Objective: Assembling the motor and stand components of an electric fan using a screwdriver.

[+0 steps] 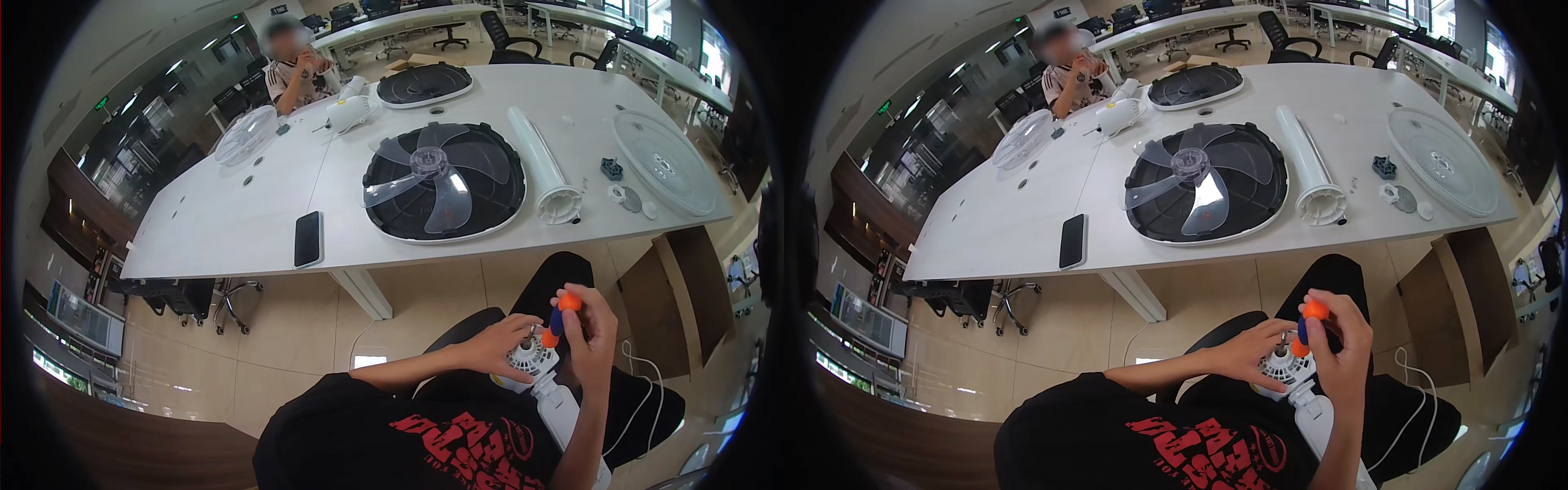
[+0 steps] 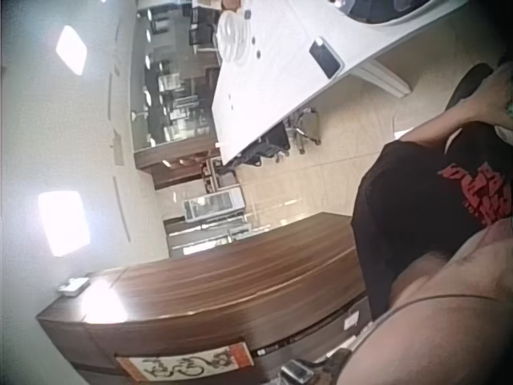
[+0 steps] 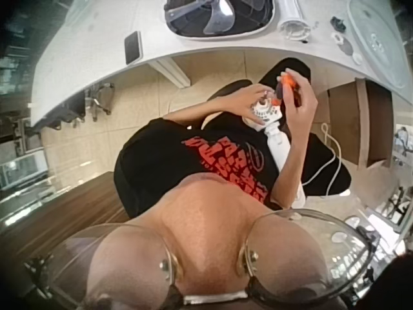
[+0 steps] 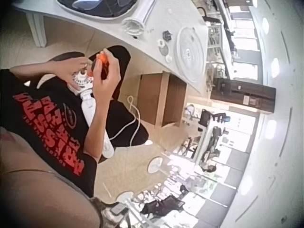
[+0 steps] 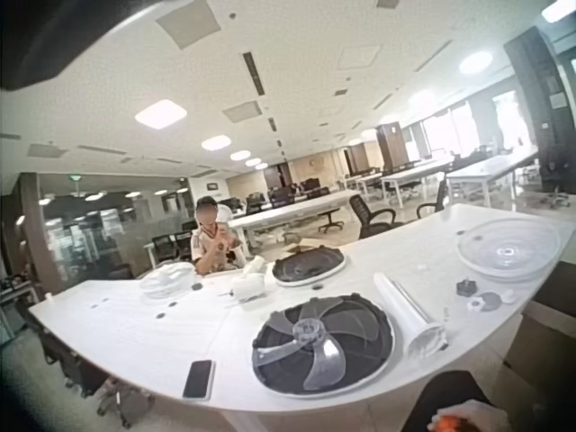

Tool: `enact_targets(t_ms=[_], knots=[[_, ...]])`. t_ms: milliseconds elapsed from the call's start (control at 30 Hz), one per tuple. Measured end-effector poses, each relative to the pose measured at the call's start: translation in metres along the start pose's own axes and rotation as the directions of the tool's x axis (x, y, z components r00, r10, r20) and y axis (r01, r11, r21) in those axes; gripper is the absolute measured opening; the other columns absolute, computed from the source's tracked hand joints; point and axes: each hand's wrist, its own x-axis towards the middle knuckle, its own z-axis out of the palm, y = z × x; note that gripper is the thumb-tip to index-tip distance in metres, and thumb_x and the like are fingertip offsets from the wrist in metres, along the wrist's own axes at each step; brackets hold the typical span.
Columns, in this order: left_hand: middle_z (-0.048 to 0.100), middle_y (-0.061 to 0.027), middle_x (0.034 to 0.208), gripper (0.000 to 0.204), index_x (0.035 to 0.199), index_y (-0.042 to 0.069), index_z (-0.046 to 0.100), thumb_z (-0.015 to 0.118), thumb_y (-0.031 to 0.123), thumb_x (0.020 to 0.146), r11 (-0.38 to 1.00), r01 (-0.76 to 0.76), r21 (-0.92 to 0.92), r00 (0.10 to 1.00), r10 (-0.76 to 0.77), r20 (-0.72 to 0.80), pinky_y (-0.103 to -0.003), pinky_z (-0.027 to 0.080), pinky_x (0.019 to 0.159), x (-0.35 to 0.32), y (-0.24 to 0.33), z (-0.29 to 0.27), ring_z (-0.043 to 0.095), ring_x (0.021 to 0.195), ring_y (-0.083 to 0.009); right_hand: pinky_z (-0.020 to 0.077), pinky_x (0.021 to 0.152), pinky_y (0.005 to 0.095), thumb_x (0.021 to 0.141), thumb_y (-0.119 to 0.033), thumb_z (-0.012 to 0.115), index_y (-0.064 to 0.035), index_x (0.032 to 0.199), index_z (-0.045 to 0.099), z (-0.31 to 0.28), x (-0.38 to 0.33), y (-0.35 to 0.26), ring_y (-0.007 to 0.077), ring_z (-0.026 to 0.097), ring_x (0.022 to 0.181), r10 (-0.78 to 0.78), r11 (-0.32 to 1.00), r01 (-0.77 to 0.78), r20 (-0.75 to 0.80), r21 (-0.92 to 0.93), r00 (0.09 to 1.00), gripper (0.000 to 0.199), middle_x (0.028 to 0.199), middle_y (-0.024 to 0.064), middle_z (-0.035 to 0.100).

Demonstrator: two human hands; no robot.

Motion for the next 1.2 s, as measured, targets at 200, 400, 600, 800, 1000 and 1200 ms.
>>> enact_targets(t_ms=[200, 400, 600, 800, 1000, 1200], knots=[[0.041, -0.0217, 0.153, 0.096, 0.144, 0.000, 0.051, 0.084, 0.057, 0.075, 1.000, 0.019, 0.007, 1.000, -0.019, -0.010, -0.047, 0.037, 0.115, -0.001, 0.004, -0.003, 0.042, 0.138, -0.0394, 0.0511, 0.081, 0.0294, 0.087, 0.001, 0.068, -0.0008, 0.108, 0.070, -0.007, 0.006, -0.002, 0.0209, 0.065, 0.092, -0.237, 0.933, 0.239, 0.040, -0.268, 0.971, 0.022, 0.110, 0.0126, 0.065], [0.040, -0.0214, 0.153, 0.092, 0.141, 0.000, 0.052, 0.083, 0.058, 0.077, 0.999, 0.021, 0.031, 0.999, -0.022, 0.026, -0.047, 0.037, 0.115, -0.006, 0.006, -0.002, 0.041, 0.138, -0.0390, 0.0523, 0.083, 0.0296, 0.088, 0.001, 0.069, 0.0003, 0.112, 0.069, 0.004, -0.001, -0.005, 0.0217, 0.068, 0.094, -0.093, 0.993, 0.095, 0.036, -0.072, 0.995, 0.024, 0.110, 0.0140, 0.068], [0.042, -0.0217, 0.151, 0.089, 0.138, -0.001, 0.054, 0.083, 0.058, 0.078, 0.997, 0.075, 0.009, 0.994, -0.076, 0.084, -0.047, 0.037, 0.114, -0.004, 0.000, 0.000, 0.042, 0.137, -0.0393, 0.0538, 0.083, 0.0323, 0.088, 0.002, 0.065, 0.0007, 0.108, 0.069, 0.011, 0.000, -0.005, 0.0229, 0.069, 0.094, -0.182, 0.983, 0.184, 0.104, -0.009, 0.978, 0.020, 0.108, 0.0145, 0.070], [0.047, -0.0224, 0.142, 0.087, 0.135, -0.001, 0.056, 0.082, 0.059, 0.078, 0.999, 0.049, -0.007, 0.999, -0.049, 0.003, -0.047, 0.033, 0.116, -0.006, 0.006, -0.002, 0.042, 0.135, -0.0402, 0.0526, 0.082, 0.0319, 0.088, 0.002, 0.067, -0.0004, 0.103, 0.070, 0.015, -0.001, -0.008, 0.0213, 0.067, 0.092, -0.211, 0.965, 0.217, 0.058, -0.145, 0.976, 0.016, 0.105, 0.0134, 0.069], [0.047, -0.0221, 0.142, 0.083, 0.131, 0.001, 0.058, 0.083, 0.060, 0.077, 0.999, 0.020, 0.029, 0.999, -0.019, -0.032, -0.048, 0.035, 0.114, -0.009, 0.000, 0.005, 0.043, 0.134, -0.0406, 0.0519, 0.081, 0.0311, 0.086, 0.001, 0.071, -0.0006, 0.101, 0.071, 0.018, -0.003, -0.005, 0.0210, 0.066, 0.090, -0.159, 0.987, 0.159, -0.021, 0.013, 0.987, 0.015, 0.102, 0.0121, 0.067], [0.045, -0.0212, 0.146, 0.086, 0.136, 0.002, 0.056, 0.083, 0.058, 0.077, 0.999, 0.047, 0.011, 0.999, -0.047, 0.011, -0.047, 0.037, 0.114, -0.009, 0.007, -0.003, 0.044, 0.135, -0.0390, 0.0520, 0.081, 0.0305, 0.087, 0.001, 0.068, -0.0004, 0.103, 0.068, 0.015, -0.002, -0.008, 0.0212, 0.067, 0.090, -0.221, 0.957, 0.225, 0.045, -0.185, 0.974, 0.016, 0.102, 0.0133, 0.067]])
